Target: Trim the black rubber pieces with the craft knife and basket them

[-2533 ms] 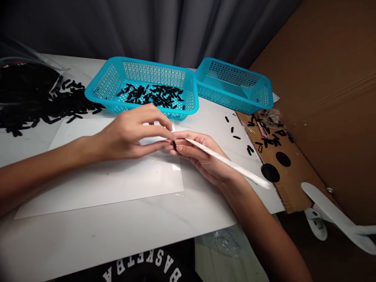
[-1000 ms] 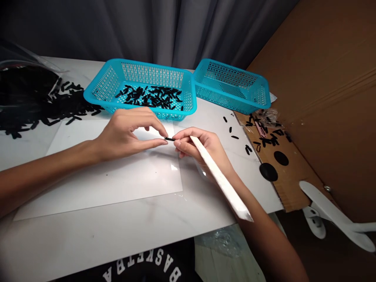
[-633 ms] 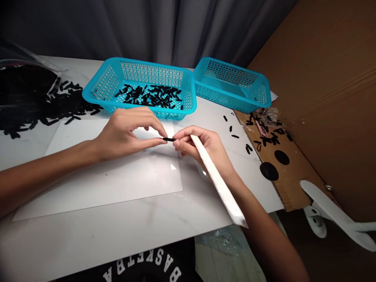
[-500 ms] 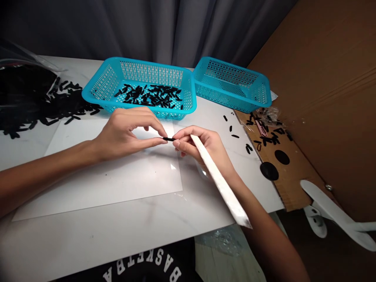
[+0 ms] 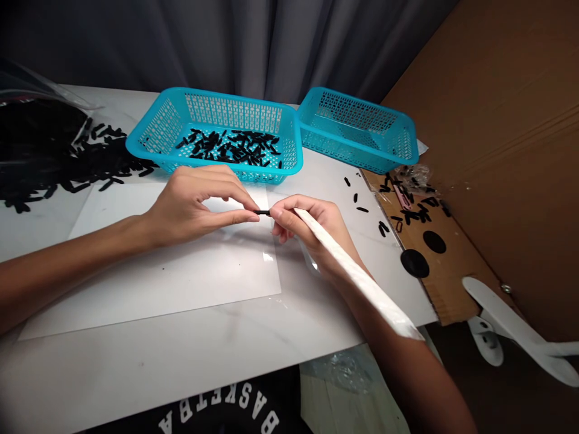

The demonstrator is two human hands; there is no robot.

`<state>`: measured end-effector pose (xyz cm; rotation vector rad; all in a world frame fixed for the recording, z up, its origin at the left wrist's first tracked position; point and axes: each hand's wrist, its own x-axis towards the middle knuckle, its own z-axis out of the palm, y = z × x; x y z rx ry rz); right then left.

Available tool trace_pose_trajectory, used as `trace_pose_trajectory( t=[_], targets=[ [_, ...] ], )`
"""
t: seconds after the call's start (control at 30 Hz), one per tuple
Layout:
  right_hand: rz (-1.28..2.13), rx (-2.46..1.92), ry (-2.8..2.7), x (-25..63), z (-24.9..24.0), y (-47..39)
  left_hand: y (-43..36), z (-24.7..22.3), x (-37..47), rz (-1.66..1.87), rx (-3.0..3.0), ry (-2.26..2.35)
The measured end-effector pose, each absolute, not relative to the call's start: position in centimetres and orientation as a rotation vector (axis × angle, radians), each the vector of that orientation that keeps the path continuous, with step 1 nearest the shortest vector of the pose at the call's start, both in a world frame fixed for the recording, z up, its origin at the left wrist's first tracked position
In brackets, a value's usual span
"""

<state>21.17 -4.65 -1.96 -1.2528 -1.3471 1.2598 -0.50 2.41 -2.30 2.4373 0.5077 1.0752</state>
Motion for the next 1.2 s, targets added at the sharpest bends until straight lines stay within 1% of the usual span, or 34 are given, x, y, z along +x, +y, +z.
trace_pose_trajectory(
  t=[0.53, 0.97, 1.07, 1.2],
  targets=[
    [1.281, -1.233, -1.334, 21.0, -1.8, -4.6, 2.4, -2.2, -0.5, 1.055, 2.450, 0.458],
    [1.310, -1.191, -1.322, 21.0, -2.1, -4.5, 2.1, -1.9, -0.6, 0.991, 2.539, 0.521],
    [1.300, -1.194, -1.313, 21.0, -2.1, -4.5, 2.0, -1.8, -0.5, 1.067, 2.520, 0.647],
    [1.291, -1.201, -1.325, 21.0, -2.1, -4.4, 3.1, -1.8, -0.5, 1.236, 2.408, 0.986]
  ],
)
